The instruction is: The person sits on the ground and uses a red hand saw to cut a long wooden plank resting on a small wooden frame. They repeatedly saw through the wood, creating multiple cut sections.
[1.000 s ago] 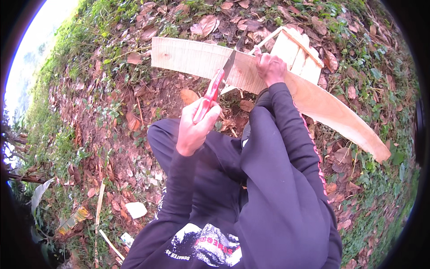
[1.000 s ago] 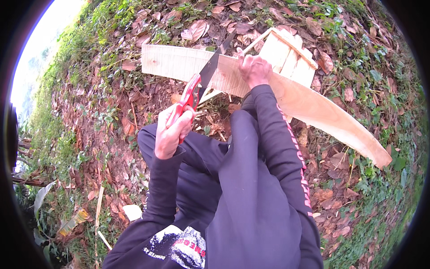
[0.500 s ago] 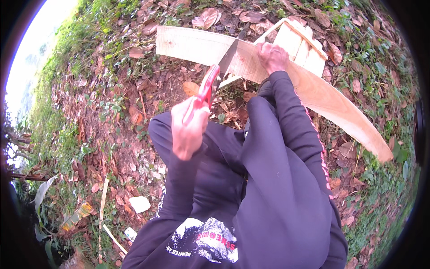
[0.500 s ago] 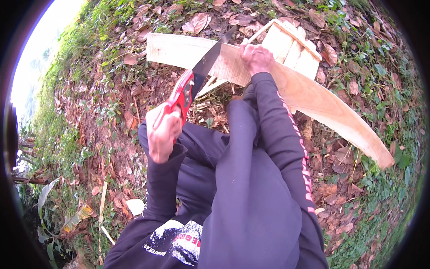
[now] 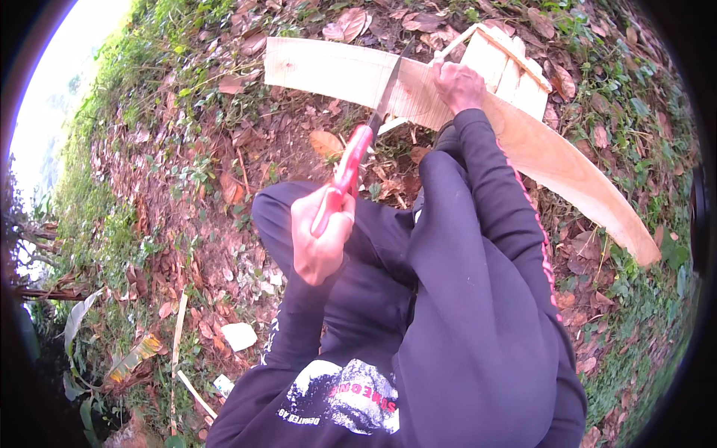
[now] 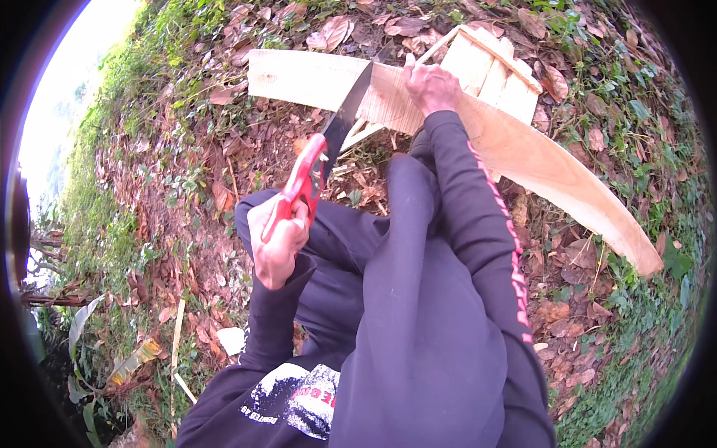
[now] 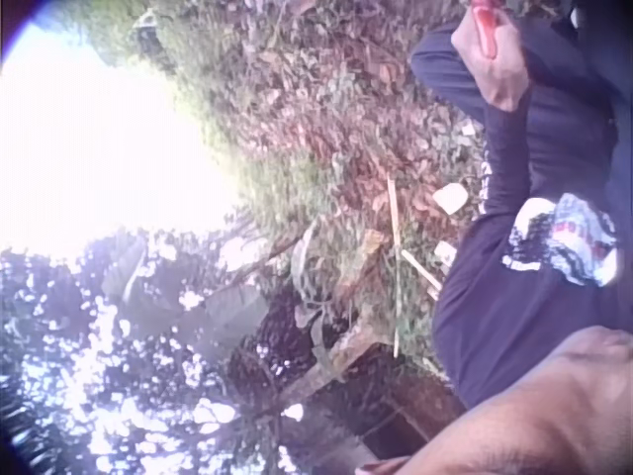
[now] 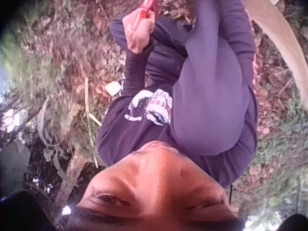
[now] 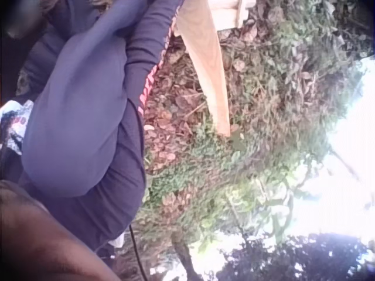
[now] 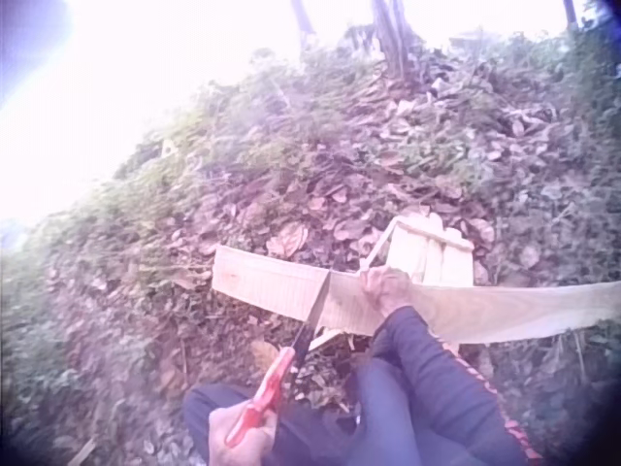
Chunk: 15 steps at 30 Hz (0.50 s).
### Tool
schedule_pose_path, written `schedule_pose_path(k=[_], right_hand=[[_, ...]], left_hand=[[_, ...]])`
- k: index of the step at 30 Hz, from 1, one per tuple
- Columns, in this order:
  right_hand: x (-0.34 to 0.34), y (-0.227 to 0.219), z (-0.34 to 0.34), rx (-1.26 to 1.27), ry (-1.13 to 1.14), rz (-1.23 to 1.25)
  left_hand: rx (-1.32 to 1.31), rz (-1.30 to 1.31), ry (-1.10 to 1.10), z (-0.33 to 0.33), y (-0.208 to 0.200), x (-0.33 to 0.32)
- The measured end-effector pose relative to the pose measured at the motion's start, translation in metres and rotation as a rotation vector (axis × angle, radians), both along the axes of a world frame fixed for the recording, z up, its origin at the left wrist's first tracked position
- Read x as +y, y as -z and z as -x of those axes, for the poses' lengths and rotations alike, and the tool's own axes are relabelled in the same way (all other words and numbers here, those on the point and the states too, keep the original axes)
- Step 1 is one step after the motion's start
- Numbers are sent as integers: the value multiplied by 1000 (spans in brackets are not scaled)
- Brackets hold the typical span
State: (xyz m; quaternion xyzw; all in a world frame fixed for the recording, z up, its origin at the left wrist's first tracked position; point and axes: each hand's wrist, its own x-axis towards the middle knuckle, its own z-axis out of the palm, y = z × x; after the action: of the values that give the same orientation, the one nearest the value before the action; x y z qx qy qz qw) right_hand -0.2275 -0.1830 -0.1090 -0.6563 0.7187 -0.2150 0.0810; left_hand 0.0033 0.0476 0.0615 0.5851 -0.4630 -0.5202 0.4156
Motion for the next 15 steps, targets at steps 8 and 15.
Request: schedule_pose_path(k=[8,15], right_hand=[[1,-4,6,-4,-46,-29],[4,0,0,-23,-21,21]], left_hand=[[-75,19,1,-10,21,22],[39,139,20,1,72,-85]])
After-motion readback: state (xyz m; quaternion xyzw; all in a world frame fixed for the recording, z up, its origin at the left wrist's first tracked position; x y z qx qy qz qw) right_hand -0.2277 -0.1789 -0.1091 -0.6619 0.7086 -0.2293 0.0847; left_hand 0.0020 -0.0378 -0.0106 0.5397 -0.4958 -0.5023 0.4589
